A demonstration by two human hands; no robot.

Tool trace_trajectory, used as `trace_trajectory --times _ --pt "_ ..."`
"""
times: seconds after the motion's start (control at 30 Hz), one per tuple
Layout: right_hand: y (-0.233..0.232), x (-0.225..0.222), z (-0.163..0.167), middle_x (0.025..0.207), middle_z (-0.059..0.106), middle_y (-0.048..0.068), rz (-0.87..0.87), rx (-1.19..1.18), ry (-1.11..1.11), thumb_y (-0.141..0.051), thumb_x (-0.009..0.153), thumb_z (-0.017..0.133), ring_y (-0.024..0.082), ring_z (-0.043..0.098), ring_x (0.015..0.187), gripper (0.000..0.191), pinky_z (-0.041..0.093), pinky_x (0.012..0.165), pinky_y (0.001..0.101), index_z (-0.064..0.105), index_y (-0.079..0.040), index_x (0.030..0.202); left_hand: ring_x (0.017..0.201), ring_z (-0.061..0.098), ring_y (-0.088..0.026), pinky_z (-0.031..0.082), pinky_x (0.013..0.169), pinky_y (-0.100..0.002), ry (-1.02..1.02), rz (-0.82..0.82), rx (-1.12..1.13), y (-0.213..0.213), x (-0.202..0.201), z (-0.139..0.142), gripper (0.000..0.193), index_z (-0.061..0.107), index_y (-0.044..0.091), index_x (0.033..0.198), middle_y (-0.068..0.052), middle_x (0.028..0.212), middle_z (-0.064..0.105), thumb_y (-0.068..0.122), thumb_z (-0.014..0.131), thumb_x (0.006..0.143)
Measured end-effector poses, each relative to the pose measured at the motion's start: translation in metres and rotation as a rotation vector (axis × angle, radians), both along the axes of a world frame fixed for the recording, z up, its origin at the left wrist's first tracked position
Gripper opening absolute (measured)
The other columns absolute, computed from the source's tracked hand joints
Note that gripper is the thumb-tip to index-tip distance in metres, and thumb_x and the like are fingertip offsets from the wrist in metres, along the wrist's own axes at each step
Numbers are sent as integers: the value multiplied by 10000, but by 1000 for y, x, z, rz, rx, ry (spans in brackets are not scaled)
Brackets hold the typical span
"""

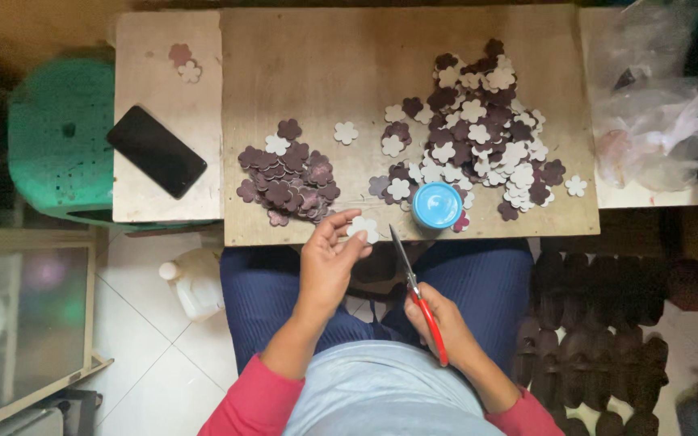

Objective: The person sits at a table and uses red-handled scissors to trim the edges of small white flower-shaped craft pieces. The person repeatedly picks up pieces, trims them, and places them back on the table among other similar pieces.

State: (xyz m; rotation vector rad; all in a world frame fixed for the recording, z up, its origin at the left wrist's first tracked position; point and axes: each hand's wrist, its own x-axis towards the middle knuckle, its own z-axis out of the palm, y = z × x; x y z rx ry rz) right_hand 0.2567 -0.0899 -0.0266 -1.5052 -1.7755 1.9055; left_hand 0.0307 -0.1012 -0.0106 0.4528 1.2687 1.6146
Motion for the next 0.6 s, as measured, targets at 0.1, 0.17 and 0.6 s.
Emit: trace_trajectory --times 0.1,0.17,0.6 --pt "0 -2 21 729 521 10 114 146 113 -269 937 585 112 510 627 272 476 580 304 571 -72 1124 892 708 -116 616 788 -257 -59 -30 -21 -19 10 7 382 585 -41 1298 -98 1118 675 -20 687 931" --pt "0 -4 33 771 543 16 178 203 160 -308 954 584 126 526 672 319 486 623 309 557 -56 1147 896 717 -127 619 776 -259 -104 -37 -18 -28 15 11 362 582 -32 1271 -115 1092 698 -20 689 925" --pt "-10 -14 59 767 550 30 244 201 124 -453 957 575 147 527 663 448 486 626 325 563 -51 1153 882 719 -114 597 732 -241 -134 -104 -16 -48 18 17 295 602 0 1187 -99 1008 737 6 715 914"
